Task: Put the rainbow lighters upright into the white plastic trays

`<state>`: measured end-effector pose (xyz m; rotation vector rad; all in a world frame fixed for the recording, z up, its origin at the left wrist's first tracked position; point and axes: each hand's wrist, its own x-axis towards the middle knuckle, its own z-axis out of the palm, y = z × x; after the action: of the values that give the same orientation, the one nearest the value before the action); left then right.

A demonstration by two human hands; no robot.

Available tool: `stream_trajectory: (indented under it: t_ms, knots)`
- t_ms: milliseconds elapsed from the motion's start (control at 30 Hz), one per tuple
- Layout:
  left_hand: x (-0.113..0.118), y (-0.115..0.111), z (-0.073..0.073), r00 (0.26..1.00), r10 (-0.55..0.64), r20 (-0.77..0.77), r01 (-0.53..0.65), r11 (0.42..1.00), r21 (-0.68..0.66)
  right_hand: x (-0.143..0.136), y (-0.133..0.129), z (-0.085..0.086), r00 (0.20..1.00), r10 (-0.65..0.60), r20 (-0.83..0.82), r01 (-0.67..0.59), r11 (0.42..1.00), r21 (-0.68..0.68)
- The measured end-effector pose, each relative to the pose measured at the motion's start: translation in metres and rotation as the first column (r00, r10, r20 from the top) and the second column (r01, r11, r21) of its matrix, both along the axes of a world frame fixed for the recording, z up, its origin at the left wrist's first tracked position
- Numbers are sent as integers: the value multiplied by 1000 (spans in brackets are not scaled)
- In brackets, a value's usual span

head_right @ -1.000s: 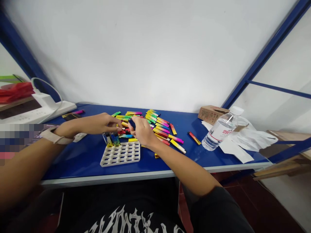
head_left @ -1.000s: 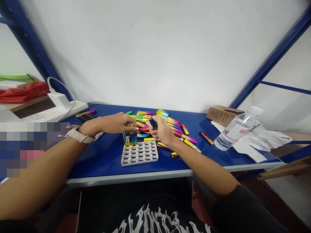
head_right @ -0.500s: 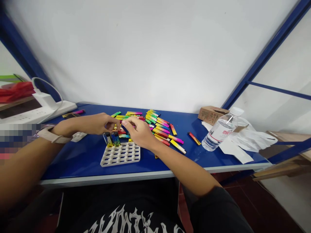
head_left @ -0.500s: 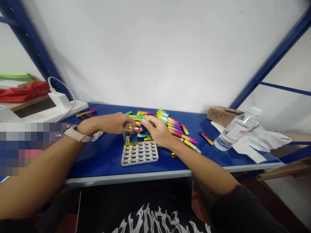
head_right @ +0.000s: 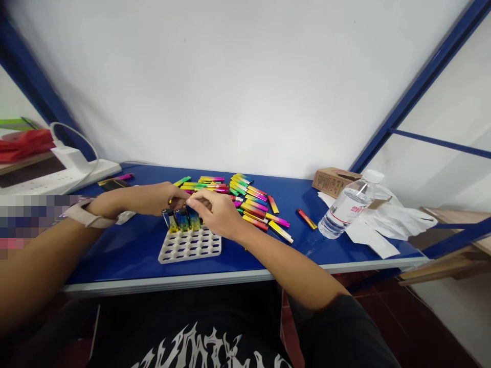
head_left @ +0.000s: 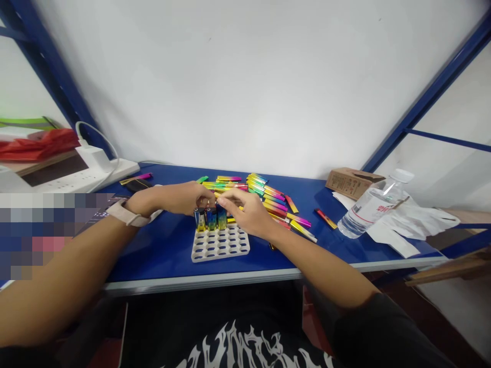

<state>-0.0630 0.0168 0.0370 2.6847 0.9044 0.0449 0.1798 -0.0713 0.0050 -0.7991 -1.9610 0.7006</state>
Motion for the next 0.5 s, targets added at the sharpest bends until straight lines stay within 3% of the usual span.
stream_trajectory:
  t_ms: [267,500]
  knots:
    - [4,-2,1,993,-117,23,118,992,-43,-4,-4,4,998,-40,55,36,996,77]
    - [5,-5,4,996,-89,-15,89,996,-10,-4,-4,8,988,-156,15,155,988,17]
